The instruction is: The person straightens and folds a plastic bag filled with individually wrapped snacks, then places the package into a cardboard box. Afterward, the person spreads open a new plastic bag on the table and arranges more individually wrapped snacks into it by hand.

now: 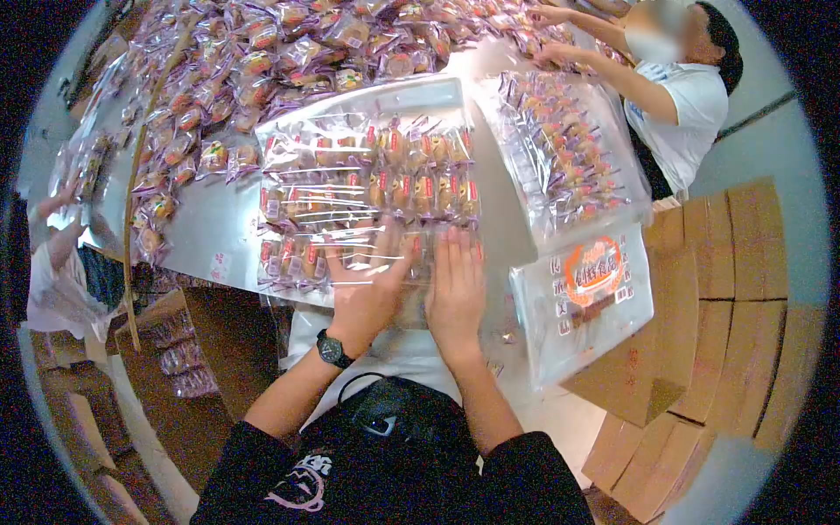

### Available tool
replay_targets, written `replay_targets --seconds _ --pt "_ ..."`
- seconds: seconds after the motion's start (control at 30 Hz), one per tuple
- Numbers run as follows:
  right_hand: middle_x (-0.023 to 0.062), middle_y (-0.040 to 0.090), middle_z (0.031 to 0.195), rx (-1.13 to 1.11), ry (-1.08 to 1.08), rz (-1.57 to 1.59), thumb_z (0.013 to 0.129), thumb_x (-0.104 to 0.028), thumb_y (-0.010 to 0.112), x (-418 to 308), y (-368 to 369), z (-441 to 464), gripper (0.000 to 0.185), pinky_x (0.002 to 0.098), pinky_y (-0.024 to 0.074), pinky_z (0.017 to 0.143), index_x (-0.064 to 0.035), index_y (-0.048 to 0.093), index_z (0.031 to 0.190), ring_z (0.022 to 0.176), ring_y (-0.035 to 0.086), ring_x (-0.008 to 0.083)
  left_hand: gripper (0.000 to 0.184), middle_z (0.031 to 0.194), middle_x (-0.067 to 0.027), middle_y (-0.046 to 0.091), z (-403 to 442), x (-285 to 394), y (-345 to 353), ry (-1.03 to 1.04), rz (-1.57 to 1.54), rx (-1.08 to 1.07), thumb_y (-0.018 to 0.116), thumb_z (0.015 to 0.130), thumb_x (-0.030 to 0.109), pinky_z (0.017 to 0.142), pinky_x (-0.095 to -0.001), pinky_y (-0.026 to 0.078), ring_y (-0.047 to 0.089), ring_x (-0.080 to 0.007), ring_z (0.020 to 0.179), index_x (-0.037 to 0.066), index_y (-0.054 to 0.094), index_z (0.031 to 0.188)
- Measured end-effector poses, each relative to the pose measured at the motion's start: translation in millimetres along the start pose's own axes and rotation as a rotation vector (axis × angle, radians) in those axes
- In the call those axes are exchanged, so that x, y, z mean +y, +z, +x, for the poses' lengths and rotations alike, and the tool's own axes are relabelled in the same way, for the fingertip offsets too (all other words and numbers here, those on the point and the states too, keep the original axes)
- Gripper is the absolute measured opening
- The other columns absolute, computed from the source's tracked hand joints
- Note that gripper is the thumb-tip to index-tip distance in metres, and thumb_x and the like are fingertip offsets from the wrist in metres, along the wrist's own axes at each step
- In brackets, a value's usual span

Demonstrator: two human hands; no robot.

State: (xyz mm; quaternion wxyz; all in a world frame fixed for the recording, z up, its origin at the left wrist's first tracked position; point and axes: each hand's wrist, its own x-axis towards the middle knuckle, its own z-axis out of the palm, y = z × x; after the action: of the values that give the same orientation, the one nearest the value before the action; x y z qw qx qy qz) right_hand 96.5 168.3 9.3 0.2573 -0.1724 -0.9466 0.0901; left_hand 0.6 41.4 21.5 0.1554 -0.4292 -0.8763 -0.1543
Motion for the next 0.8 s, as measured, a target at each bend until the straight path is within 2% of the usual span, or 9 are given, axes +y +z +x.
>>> replay_targets --seconds 0.07,0.17,0.27,0.37,0.47,0.53,0.67,0.8 --pt "0.0208 0.054 0.153 -0.008 0.011 -0.019 0.095 -0.005 0.06 0 -1 1 0.054 0.053 0.0348 0.122 0.0026 0.052 0.149 0.143 0.05 0.0359 0.039 0.159 -0.0135 0.049 -3 1 3 -0.015 -0.003 -0.001 0.067 0.089 0.025 0.112 -0.0775 0.024 0.041 -0.0375 0.149 0.026 0.066 0.128" --pt "0.0181 0.057 0.149 0.067 0.0 -0.007 0.092 -0.008 0.065 0 0 2 0.054 0.0533 0.0367 0.121 0.0022 0.057 0.145 0.138 0.054 0.0361 0.039 0.161 -0.0134 0.047 -5 -1 6 -0.01 -0.003 -0.002 0.069 0.088 0.026 0.112 -0.0783 0.023 0.039 -0.0386 0.15 0.025 0.067 0.127" --pt "0.016 0.061 0.143 0.078 0.034 -0.023 0.089 -0.011 0.068 0 5 3 0.049 0.0526 0.039 0.119 -0.0056 0.066 0.137 0.131 0.058 0.0364 0.039 0.163 -0.0138 0.045 -7 -2 10 -0.027 -0.063 0.005 0.07 0.086 0.025 0.113 -0.0789 0.021 0.036 -0.0389 0.152 0.023 0.068 0.125" --pt "0.0151 0.063 0.137 0.11 -0.026 -0.078 0.087 -0.012 0.069 0 3 7 0.042 0.0536 0.0401 0.117 -0.0151 0.073 0.129 0.124 0.06 0.0363 0.036 0.163 -0.0143 0.045 -6 -5 12 -0.003 -0.052 -0.001 0.07 0.086 0.024 0.114 -0.079 0.019 0.036 -0.0386 0.153 0.021 0.068 0.122" --pt "0.0147 0.063 0.136 0.09 0.005 -0.084 0.087 -0.015 0.068 1 14 3 0.035 0.0552 0.0396 0.116 -0.0197 0.077 0.121 0.125 0.059 0.0357 0.034 0.159 -0.0143 0.05 -8 -6 11 0.005 -0.033 0.001 0.068 0.087 0.023 0.114 -0.0789 0.018 0.04 -0.0391 0.15 0.021 0.069 0.121" --pt "0.0151 0.063 0.137 0.088 0.009 -0.078 0.087 -0.015 0.067 2 14 4 0.038 0.0564 0.0392 0.116 -0.0199 0.076 0.123 0.127 0.058 0.0352 0.037 0.158 -0.0141 0.051 -7 -6 10 0.006 -0.005 0.007 0.068 0.088 0.024 0.114 -0.0795 0.018 0.042 -0.0391 0.148 0.023 0.068 0.124" --pt "0.0163 0.062 0.139 0.064 -0.014 -0.053 0.087 -0.015 0.066 4 15 -1 0.041 0.0567 0.0394 0.115 -0.0174 0.074 0.128 0.13 0.057 0.0353 0.041 0.16 -0.0126 0.049 1 -2 4 0.0 0.027 -0.01 0.067 0.089 0.026 0.109 -0.0788 0.023 0.047 -0.0382 0.145 0.025 0.067 0.13" --pt "0.016 0.062 0.138 0.09 -0.027 -0.033 0.083 -0.01 0.073 -1 11 -4 0.047 0.0522 0.0412 0.11 -0.0129 0.072 0.13 0.124 0.058 0.0383 0.044 0.158 -0.0117 0.051 5 1 -2 0.01 0.031 0.021 0.066 0.091 0.027 0.103 -0.0755 0.03 0.052 -0.0376 0.14 0.027 0.065 0.135"
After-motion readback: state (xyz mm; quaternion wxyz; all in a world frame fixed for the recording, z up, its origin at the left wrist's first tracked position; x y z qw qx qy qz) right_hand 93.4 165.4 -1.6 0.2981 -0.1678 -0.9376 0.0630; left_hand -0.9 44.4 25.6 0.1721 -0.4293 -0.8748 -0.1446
